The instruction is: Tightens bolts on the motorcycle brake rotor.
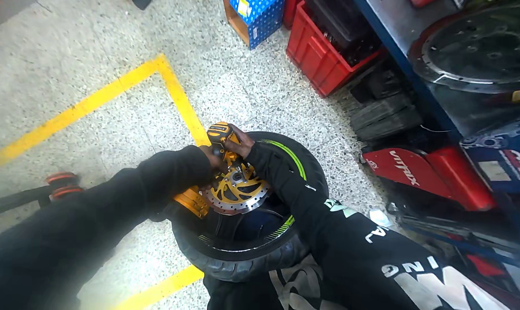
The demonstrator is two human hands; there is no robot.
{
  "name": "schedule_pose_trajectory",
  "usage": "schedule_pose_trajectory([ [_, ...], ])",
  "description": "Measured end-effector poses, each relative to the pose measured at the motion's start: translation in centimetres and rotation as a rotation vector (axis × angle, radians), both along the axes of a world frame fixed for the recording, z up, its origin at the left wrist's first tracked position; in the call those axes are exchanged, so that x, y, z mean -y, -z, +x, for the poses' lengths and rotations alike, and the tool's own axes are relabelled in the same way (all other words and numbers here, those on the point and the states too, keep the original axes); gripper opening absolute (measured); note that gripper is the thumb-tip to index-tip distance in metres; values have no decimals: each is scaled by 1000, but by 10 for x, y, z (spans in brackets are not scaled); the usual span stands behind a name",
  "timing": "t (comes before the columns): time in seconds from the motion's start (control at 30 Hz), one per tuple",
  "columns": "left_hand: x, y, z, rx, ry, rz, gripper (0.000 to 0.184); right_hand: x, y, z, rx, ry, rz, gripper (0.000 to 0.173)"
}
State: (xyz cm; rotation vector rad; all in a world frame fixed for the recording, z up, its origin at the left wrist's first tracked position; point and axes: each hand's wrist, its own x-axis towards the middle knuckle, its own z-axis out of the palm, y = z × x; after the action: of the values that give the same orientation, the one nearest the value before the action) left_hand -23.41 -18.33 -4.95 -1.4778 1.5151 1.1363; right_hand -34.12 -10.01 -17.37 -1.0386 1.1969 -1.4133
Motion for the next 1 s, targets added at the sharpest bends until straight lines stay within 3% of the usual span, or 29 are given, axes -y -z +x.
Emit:
schedule_pose_trajectory([
  [0.13,11,2,2,-25,35,26,34,-21,28,23,307,72,355,60],
  [0.2,17,6,3,-47,58,21,35,-16,36,35,475,175,432,56],
  [0.33,23,17,3,-83,200,-16,34,-14,-14,30,485,184,601,50],
  [0.5,7,13,12,-216,339,-54,43,-23,-18,34,479,279,556,42],
  [0.67,23,-16,19,-245,-59,26,31,22,-12,24,384,170,581,47],
  [0.77,52,-21,26,-246,-126,-3,29,54,-4,22,430,81,425,44],
  [0.83,63,-13,29,-181,-85,-38,28,64,28,29,495,84,254,44],
  [0.93,73,6,31,-46,16,-67,30,63,66,39,566,-5,136,69],
  [1.0,83,25,36,-6,129,-89,30,60,77,44,553,-5,119,77],
])
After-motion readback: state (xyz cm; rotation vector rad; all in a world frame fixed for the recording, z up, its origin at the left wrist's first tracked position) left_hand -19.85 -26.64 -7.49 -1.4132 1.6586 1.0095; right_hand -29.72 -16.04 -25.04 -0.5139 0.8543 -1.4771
